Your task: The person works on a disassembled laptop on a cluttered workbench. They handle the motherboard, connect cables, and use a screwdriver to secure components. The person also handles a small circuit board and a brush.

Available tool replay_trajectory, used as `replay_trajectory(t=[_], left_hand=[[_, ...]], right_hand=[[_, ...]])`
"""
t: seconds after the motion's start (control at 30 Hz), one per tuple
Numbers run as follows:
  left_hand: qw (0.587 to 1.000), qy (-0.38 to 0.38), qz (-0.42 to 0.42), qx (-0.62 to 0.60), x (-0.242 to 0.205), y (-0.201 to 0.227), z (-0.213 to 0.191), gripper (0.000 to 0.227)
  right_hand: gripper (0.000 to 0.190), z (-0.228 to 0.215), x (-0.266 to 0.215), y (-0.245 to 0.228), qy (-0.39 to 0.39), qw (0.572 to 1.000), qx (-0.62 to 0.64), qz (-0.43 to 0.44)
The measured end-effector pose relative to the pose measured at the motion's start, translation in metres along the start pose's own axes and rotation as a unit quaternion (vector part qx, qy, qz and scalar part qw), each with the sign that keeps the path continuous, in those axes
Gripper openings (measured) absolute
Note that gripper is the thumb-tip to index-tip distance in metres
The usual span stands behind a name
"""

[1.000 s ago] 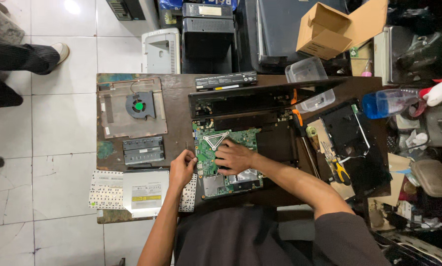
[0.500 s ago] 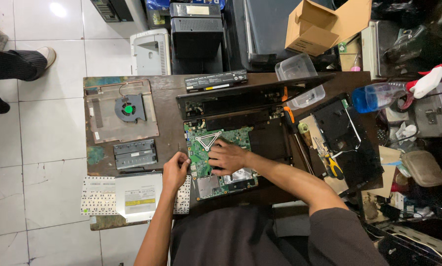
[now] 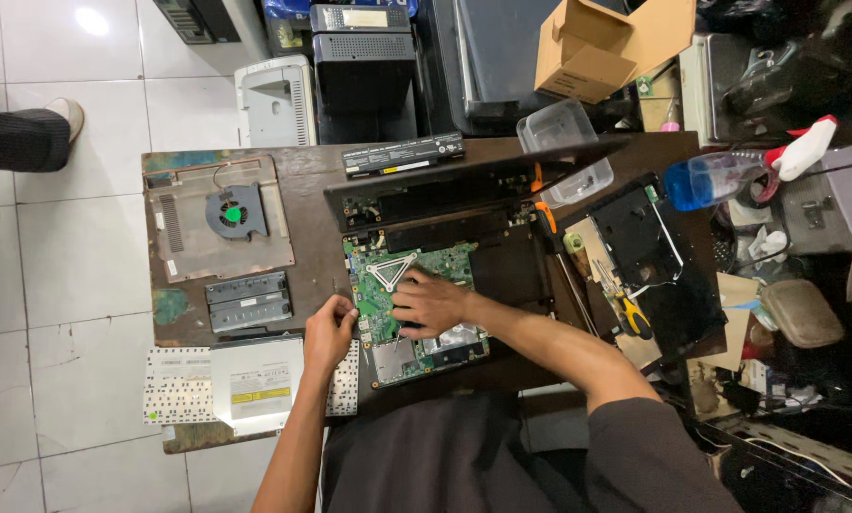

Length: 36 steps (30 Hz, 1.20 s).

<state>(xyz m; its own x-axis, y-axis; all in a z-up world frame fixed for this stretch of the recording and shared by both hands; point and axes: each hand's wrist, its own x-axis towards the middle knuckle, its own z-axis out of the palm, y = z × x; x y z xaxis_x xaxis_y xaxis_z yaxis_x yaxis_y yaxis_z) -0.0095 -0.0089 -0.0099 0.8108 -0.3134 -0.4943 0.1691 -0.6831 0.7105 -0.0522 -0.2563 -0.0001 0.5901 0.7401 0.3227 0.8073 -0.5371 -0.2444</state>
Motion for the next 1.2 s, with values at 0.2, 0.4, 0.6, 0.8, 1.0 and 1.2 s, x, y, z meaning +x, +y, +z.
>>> replay_trajectory(t=[0.2, 0.4, 0.6, 0.8, 1.0, 1.2], left_hand=[[0.997, 0.063, 0.043, -0.027, -0.014, 0.012, 0.002, 0.009], [0.99, 0.113, 0.087, -0.015, -0.033, -0.01, 0.035, 0.018], [0.995, 0.068, -0.024, -0.074, -0.061, 0.015, 0.047, 0.045], [0.936, 0.119, -0.088, -0.32, -0.057, 0.028, 0.051, 0.036], [0.955, 0.083, -0.072, -0.277, -0.065, 0.034, 0.042, 0.044], [0.969, 0.065, -0.064, -0.232, -0.072, 0.03, 0.053, 0.058]], right_hand=[[0.027, -0.015, 0.007, -0.006, -0.024, 0.998, -0.046, 0.034], [0.039, -0.055, -0.02, -0.047, -0.013, 0.938, -0.058, 0.342], [0.025, -0.031, -0.08, -0.07, 0.13, 0.783, 0.009, 0.608], [0.019, 0.007, -0.098, -0.062, 0.273, 0.717, 0.076, 0.637], [0.018, -0.012, -0.089, -0.069, 0.27, 0.702, 0.103, 0.651], [0.029, -0.012, -0.085, -0.063, 0.242, 0.714, 0.083, 0.652]])
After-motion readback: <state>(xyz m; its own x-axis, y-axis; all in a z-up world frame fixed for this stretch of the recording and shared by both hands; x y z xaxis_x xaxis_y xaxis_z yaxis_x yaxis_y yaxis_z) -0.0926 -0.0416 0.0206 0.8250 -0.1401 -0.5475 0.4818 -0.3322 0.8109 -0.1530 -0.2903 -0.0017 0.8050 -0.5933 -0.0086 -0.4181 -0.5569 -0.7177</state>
